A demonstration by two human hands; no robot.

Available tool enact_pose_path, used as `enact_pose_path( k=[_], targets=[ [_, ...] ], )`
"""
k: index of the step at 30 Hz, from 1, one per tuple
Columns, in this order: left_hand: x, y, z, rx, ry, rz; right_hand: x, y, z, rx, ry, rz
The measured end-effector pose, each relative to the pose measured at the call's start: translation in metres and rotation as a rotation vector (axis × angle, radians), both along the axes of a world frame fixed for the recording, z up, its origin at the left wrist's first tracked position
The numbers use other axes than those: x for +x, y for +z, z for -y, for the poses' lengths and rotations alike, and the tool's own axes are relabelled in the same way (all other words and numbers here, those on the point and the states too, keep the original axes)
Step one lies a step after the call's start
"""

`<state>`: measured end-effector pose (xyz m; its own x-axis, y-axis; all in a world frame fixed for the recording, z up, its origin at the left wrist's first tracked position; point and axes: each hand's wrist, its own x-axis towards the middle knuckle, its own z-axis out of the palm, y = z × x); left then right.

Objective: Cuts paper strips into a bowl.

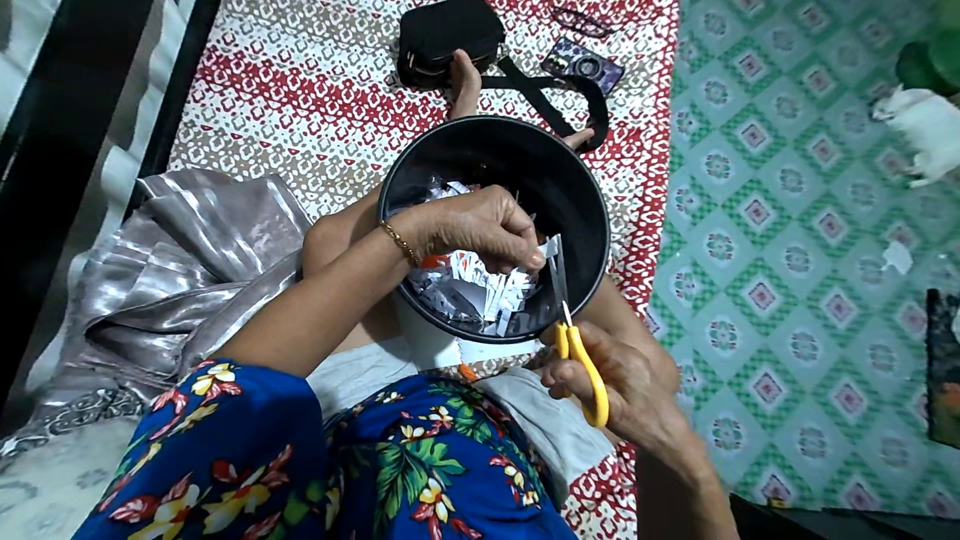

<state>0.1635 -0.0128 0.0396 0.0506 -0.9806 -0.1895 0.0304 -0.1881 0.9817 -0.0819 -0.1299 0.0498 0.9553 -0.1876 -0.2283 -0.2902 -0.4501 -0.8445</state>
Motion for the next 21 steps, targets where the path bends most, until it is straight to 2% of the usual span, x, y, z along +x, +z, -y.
enact_pose_path(
  k=[8,15,18,21],
  targets=[
    [-0.003,0.001,0.003,0.032,0.008,-0.026,0.007,-0.005,-0.007,0.032,-0.089,0.062],
    [-0.005,0.002,0.001,0.051,0.071,-0.029,0.008,-0.007,-0.011,0.168,-0.174,0.099],
    [-0.009,0.005,-0.001,0.025,0.282,-0.054,0.006,-0.007,-0.007,0.314,-0.166,0.130],
    [-0.013,0.005,-0.004,-0.037,0.593,-0.235,-0.005,-0.008,-0.003,0.358,-0.110,0.140]
  ],
)
